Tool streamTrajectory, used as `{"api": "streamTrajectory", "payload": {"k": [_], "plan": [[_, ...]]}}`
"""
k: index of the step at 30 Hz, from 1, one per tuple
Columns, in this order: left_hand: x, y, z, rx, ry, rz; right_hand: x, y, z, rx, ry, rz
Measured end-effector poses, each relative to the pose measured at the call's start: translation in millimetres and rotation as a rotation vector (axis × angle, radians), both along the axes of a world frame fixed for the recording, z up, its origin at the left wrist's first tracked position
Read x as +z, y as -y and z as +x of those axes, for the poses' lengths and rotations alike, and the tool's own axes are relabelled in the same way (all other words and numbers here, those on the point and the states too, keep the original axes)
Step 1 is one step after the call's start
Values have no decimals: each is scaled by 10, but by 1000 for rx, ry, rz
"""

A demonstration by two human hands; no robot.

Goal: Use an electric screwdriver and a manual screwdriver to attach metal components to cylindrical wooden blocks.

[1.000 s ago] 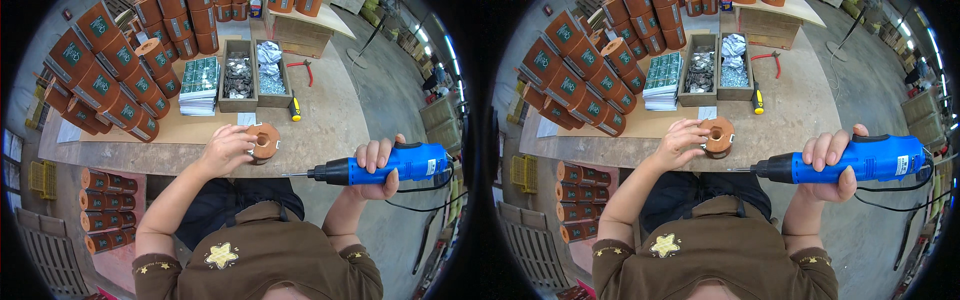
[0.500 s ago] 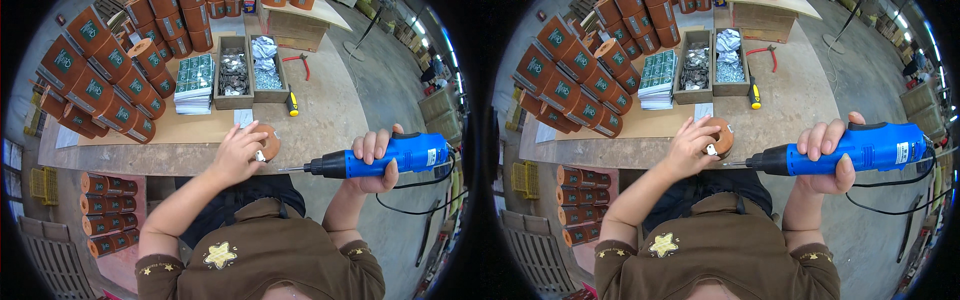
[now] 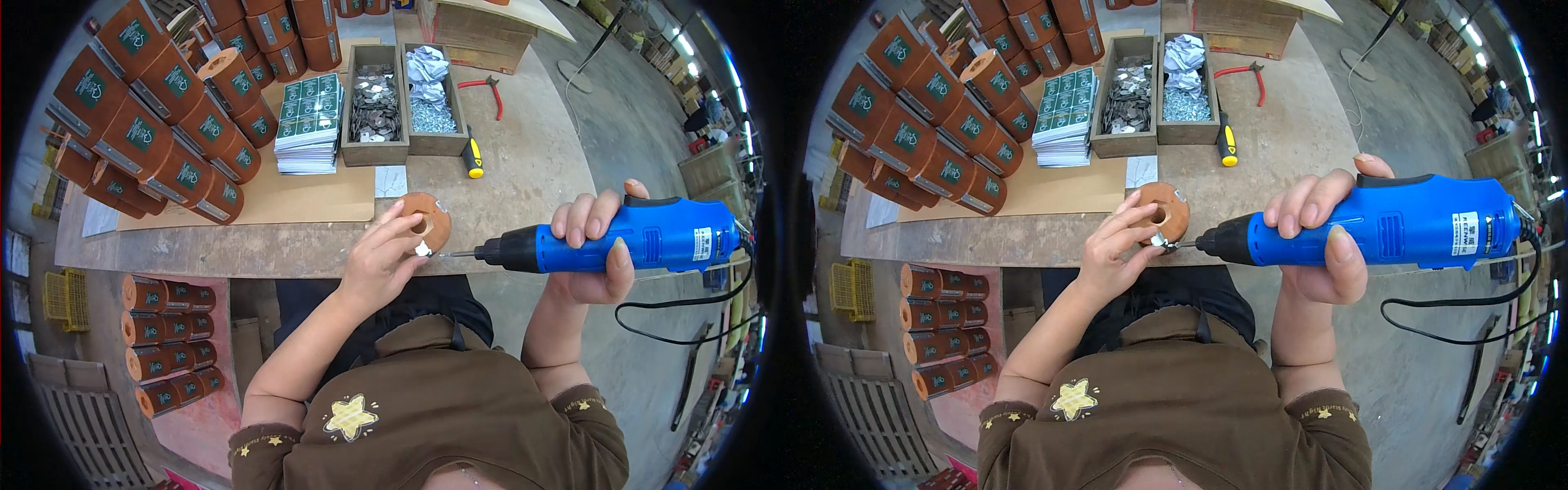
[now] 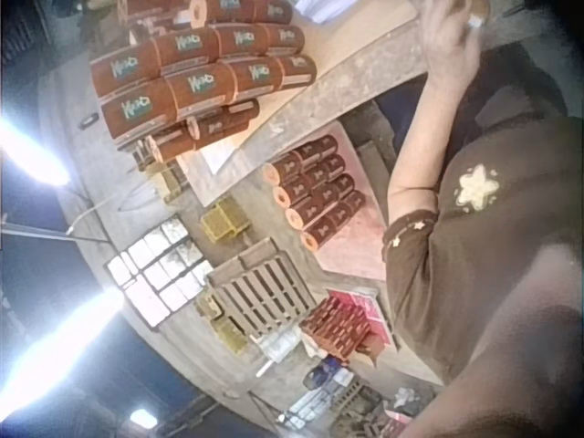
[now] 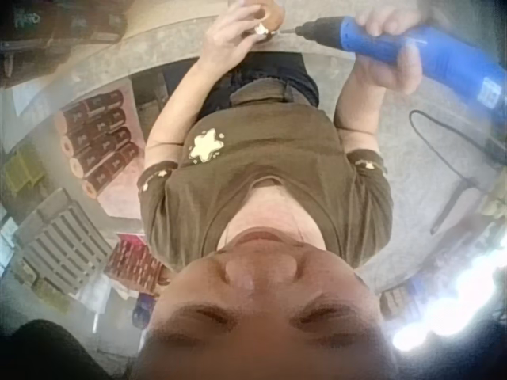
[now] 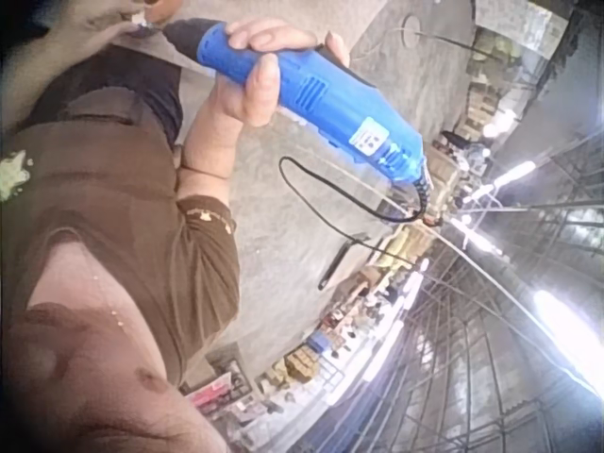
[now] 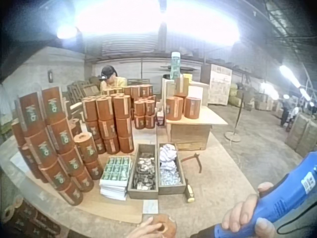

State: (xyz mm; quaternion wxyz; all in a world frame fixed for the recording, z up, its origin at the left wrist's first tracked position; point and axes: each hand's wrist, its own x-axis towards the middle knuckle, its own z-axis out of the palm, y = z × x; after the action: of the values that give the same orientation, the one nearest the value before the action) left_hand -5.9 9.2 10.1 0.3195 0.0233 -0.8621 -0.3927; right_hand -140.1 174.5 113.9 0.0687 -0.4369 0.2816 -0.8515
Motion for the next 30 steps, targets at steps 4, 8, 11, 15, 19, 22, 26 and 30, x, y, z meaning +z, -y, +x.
{"api": "streamTrajectory", "payload": {"k": [4, 8, 11, 15, 19, 22, 26, 30], "plan": [[10, 8, -14, -9, -10, 8, -12, 58, -5, 16, -7, 21], [-16, 43, -28, -59, 11, 68, -14, 124, 9, -2, -12, 60], [-33, 66, -29, -76, 10, 103, -5, 201, 39, 7, 5, 106], [-51, 68, -25, -73, 21, 109, 8, 301, 86, 31, 24, 133], [-49, 72, -31, -77, 31, 111, 18, 374, 121, -75, -100, 239], [-34, 60, -34, -77, 58, 111, 22, 388, 130, -83, -135, 249], [-33, 56, -26, -71, 64, 105, 24, 410, 139, -84, -125, 251], [-56, 51, -30, -73, 44, 134, 24, 408, 116, 4, -72, 220]]}}
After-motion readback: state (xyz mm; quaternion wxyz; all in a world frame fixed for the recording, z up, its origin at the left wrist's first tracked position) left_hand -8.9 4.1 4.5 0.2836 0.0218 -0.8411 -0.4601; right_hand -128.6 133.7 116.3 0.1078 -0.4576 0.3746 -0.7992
